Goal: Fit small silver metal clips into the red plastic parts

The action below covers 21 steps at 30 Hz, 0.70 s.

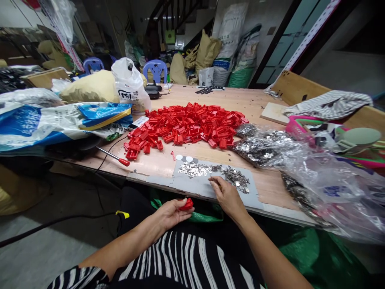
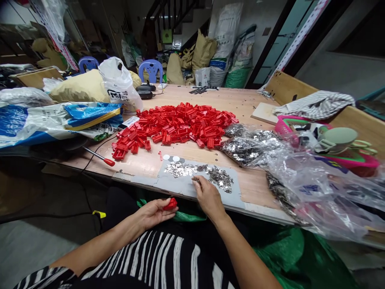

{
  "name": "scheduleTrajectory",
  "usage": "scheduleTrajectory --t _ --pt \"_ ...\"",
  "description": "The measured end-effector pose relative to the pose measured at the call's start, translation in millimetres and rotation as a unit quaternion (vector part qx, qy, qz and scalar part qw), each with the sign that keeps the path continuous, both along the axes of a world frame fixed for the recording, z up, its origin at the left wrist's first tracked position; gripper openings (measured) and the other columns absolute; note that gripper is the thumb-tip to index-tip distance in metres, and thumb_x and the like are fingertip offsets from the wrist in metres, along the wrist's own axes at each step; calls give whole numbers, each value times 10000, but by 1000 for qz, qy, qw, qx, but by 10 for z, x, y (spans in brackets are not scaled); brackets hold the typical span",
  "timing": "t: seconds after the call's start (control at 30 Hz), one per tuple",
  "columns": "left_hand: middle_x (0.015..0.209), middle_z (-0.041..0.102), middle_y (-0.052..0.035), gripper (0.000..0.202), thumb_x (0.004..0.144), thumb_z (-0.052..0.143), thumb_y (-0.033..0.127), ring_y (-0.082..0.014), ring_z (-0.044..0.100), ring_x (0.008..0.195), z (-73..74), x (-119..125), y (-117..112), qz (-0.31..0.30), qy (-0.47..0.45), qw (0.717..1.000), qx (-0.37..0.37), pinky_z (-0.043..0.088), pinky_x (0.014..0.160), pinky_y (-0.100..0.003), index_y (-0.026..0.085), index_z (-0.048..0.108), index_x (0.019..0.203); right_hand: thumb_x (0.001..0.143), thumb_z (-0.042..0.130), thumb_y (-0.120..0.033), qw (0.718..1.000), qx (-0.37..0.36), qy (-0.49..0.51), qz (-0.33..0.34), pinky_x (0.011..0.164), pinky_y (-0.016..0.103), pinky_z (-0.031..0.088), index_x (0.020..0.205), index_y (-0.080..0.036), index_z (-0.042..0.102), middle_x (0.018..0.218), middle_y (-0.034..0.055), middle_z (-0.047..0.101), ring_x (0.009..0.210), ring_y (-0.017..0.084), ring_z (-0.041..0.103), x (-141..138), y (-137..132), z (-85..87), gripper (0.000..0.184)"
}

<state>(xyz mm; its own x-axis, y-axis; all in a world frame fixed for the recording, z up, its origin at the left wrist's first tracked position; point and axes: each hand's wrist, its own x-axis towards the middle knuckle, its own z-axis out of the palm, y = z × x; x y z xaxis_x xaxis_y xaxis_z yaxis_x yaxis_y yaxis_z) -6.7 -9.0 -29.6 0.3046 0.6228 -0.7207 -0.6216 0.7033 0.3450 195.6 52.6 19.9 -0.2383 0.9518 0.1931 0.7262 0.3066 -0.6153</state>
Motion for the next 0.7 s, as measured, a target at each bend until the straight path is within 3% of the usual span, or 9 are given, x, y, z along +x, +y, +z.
scheduleTrajectory --t 0.1,0.2,0.3,0.4,0.57,0.7 --pt "863 682 -126 67 772 634 71 -228 707 831 -65 9 17 0 15 1000 -18 472 918 -389 79 602 830 884 448 -267 997 30 -63 -33 807 379 489 1044 -177 606 1053 111 684 936 249 642 28 159 -71 243" --pt "827 639 -76 94 776 583 22 -227 712 832 -79 26 37 14 31 999 -30 467 931 -404 105 542 759 874 469 -215 990 38 -125 -44 837 381 480 1106 -147 588 1098 137 659 964 256 630 -13 283 -87 270" --pt "780 606 -53 111 806 552 43 -227 716 824 -81 29 37 18 43 998 -40 472 925 -409 119 505 740 892 459 -197 982 40 -178 -49 829 360 470 1133 -148 577 1108 136 651 977 252 623 -92 372 -57 273" --pt "846 646 -101 49 819 576 114 -246 715 832 -32 4 8 -4 42 999 -29 487 892 -420 108 531 800 909 448 -205 975 37 -213 -54 773 349 465 1101 -152 588 1065 133 655 930 254 630 -150 436 -32 243" --pt "854 696 -87 189 756 693 230 -199 710 725 262 -110 21 -98 36 987 119 513 791 -355 127 585 872 902 468 -186 973 39 -219 -62 739 323 446 1026 -155 597 1011 115 665 891 235 631 -151 481 -49 182" --pt "773 682 -49 301 708 742 338 -179 697 693 500 -260 290 -59 100 959 260 513 763 -316 141 568 854 895 487 -190 971 48 -225 -58 730 294 431 925 -171 600 962 84 667 882 212 626 -110 477 -81 119"
